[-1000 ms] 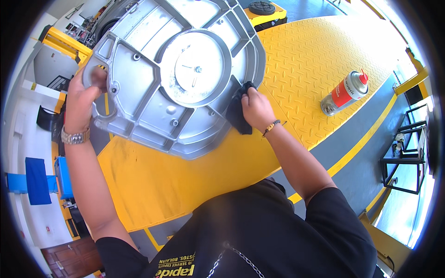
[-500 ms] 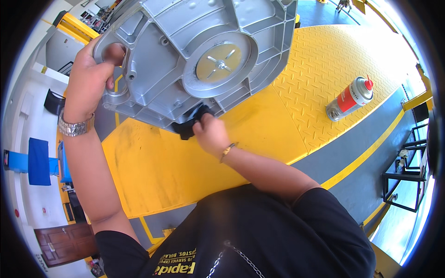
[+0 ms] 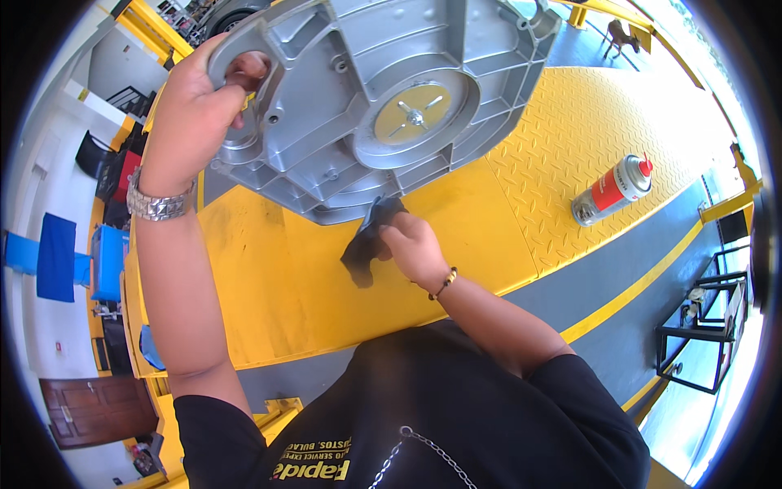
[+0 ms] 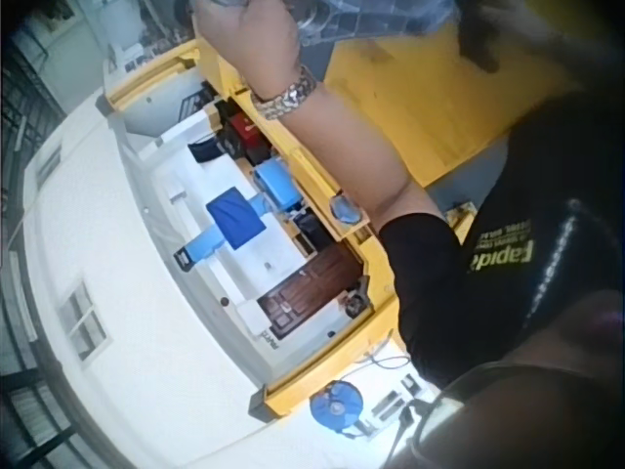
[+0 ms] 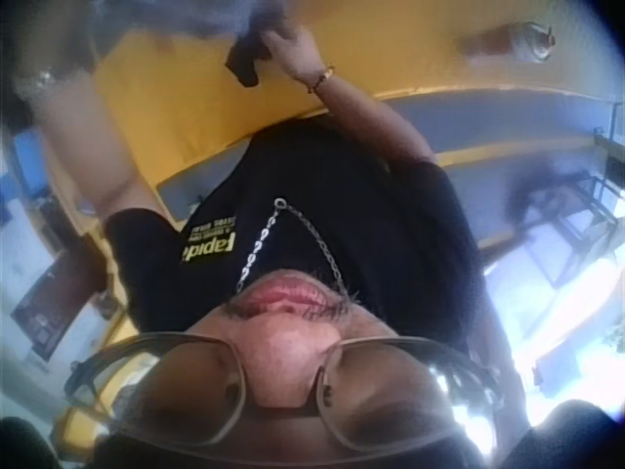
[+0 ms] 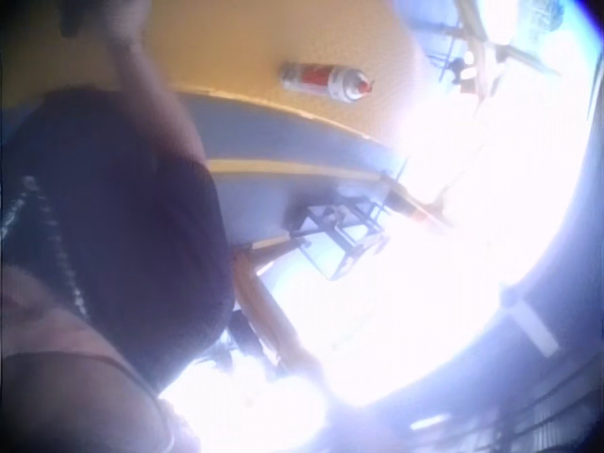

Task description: The person cleans a yellow metal platform and a gray circular turntable in a garage. They wipe the surfaces with a cloth, spray a cleaning agent, and wipe again. They also remove and clean the turntable separately before placing it back.

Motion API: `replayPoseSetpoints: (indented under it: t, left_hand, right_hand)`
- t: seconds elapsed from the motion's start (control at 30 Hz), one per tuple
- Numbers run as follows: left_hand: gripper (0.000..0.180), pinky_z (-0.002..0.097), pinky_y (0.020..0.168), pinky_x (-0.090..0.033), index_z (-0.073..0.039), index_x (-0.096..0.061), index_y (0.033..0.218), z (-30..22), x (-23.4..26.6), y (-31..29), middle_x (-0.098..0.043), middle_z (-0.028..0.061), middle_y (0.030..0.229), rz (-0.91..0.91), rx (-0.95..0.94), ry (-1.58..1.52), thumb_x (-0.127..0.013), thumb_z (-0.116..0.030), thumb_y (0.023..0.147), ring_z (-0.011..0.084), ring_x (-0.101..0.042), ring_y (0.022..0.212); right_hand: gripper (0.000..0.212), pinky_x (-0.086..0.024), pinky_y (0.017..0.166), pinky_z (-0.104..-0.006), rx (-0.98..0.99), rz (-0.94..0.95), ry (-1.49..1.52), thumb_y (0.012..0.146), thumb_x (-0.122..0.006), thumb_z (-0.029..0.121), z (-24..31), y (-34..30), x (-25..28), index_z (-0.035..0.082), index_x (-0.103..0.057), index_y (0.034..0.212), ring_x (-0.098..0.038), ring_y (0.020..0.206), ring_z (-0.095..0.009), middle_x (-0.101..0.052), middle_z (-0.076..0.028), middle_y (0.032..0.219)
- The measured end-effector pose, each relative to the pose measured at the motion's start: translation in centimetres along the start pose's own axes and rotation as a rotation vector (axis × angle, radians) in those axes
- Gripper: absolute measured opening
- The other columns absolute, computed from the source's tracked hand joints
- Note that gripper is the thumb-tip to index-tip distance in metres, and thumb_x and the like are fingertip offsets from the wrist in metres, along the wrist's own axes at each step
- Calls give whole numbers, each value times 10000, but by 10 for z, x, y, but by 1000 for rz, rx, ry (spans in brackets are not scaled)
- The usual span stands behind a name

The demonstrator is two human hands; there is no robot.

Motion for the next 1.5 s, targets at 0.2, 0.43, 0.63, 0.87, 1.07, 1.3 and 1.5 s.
replayPoseSetpoints:
  t: [0.2, 0.43, 0.63, 0.87, 1.07, 1.3, 1.5]
  left_hand:
    - [458, 249, 631, -491, -24, -616, 1245, 1, 2, -2, -674, 27, 987, -2, -50, 60, -489, 3, 805, 93, -584, 770]
    - [560, 244, 635, -495, -20, -554, 1356, 3, 3, 1, -649, 32, 1033, -74, 31, 8, -486, 21, 801, 118, -626, 876]
    - [465, 244, 618, -484, -31, -599, 1265, 5, 3, -1, -686, 5, 1011, -48, 36, -5, -488, -4, 814, 79, -573, 734]
    - [349, 217, 597, -418, 19, -593, 1096, 20, -4, -8, -678, 103, 1150, -30, 50, -250, -441, 88, 789, 108, -645, 925]
    - [365, 218, 597, -418, 17, -583, 1102, 28, 1, -7, -672, 91, 1134, -46, 61, -245, -425, 101, 784, 120, -657, 953]
    - [349, 221, 635, -447, 7, -575, 1091, 19, -3, -6, -674, 97, 1140, -4, 26, -192, -428, 93, 787, 139, -664, 997]
    - [315, 222, 664, -460, -3, -565, 1056, 25, -1, -7, -672, 125, 1162, -13, -36, -180, -426, 86, 788, 148, -662, 1032]
  right_hand:
    - [183, -531, 649, -354, 1107, -121, -602, 813, -708, 130, 124, -37, -64, 85, -600, 954, -648, 732, -239, -585, -78, 907]
    - [91, -553, 652, -369, 1056, 22, -1179, 879, -552, 139, 49, 14, -109, 114, -595, 954, -698, 698, -254, -684, -57, 755]
    - [155, -562, 697, -444, 407, 234, -1146, 880, -577, 204, 41, 18, -57, 65, -629, 927, -710, 758, -346, -709, -164, 803]
    - [123, -410, 637, -250, 365, -162, 154, 895, -588, 43, 69, -5, 116, 74, -543, 785, -500, 723, -46, -550, 53, 749]
    - [203, -319, 685, -219, 1035, -553, 209, 926, -578, -7, 190, -16, 188, 93, -450, 804, -360, 757, -51, -413, 65, 803]
    - [192, -489, 858, -316, 1331, -603, -803, 851, -698, 52, 343, 13, 154, 29, -606, 1018, -617, 910, -291, -634, -123, 1005]
    - [143, -495, 782, -487, 1235, -526, -837, 973, -462, 118, 351, 36, 149, 11, -528, 1042, -624, 939, -492, -655, -277, 948]
Point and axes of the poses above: each hand's wrist, its own y-axis towards the middle knuckle, its own x-axis out of the back of the hand, z = x × y, the point moved 7 cm from there along y, towards the middle knuckle
